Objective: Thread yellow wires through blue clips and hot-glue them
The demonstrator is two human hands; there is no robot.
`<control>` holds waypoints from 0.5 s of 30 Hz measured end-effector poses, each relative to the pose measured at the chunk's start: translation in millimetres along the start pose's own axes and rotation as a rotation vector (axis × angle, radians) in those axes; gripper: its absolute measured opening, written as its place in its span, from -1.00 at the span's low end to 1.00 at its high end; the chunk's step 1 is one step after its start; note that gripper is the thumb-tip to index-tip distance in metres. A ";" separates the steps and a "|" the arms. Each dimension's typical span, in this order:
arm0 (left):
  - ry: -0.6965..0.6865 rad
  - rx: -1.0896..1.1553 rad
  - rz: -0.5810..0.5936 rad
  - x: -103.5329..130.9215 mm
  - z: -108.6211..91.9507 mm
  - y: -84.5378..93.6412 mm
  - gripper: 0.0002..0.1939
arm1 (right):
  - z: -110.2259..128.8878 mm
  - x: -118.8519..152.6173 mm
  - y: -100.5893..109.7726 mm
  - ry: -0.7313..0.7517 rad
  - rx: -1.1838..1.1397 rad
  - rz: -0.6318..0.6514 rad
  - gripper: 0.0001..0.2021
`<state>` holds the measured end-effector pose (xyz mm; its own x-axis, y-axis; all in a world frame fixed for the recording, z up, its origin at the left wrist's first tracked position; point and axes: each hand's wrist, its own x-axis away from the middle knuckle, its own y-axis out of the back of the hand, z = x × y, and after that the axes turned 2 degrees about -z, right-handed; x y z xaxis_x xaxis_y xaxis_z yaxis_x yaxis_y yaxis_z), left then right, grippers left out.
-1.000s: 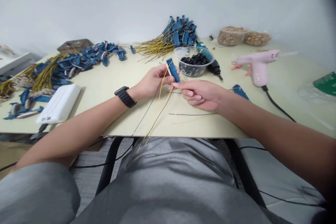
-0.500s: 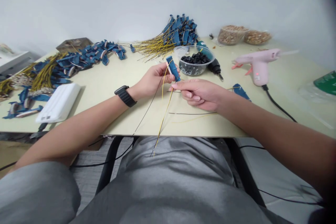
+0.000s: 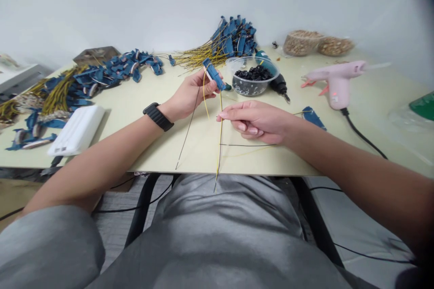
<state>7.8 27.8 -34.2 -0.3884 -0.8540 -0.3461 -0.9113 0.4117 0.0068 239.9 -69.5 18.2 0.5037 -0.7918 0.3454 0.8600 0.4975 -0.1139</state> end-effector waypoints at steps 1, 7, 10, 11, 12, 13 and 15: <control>0.007 0.002 -0.010 0.2 -1.4 0.0 -0.43 | 0.0 -0.2 0.2 -0.001 0.001 0.011 -0.81; 0.065 -0.001 -0.082 0.2 -9.9 -1.1 -0.64 | 1.1 -1.2 0.1 -0.027 -0.003 0.033 -0.82; 0.088 0.031 -0.090 0.1 -13.3 -0.4 -0.72 | 0.7 0.3 -1.2 -0.017 0.000 0.039 -0.82; 0.095 0.040 -0.091 0.0 -14.0 -0.1 -0.75 | 0.2 0.6 -1.4 -0.010 0.004 0.040 -0.82; 0.099 0.046 -0.095 -0.1 -14.5 0.4 -0.78 | -0.5 0.6 -1.2 -0.005 0.011 0.040 -0.82; 0.103 0.048 -0.102 -0.4 -14.7 0.9 -0.81 | -1.3 0.2 -0.8 0.000 0.022 0.038 -0.82; 0.113 0.046 -0.116 -1.2 -14.3 2.3 -0.84 | -2.7 -1.1 1.2 0.018 0.072 0.027 -0.82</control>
<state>4.3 25.2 -20.3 -0.2962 -0.9260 -0.2341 -0.9447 0.3202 -0.0712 240.6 -69.0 15.2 0.5287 -0.7838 0.3258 0.8383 0.5423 -0.0558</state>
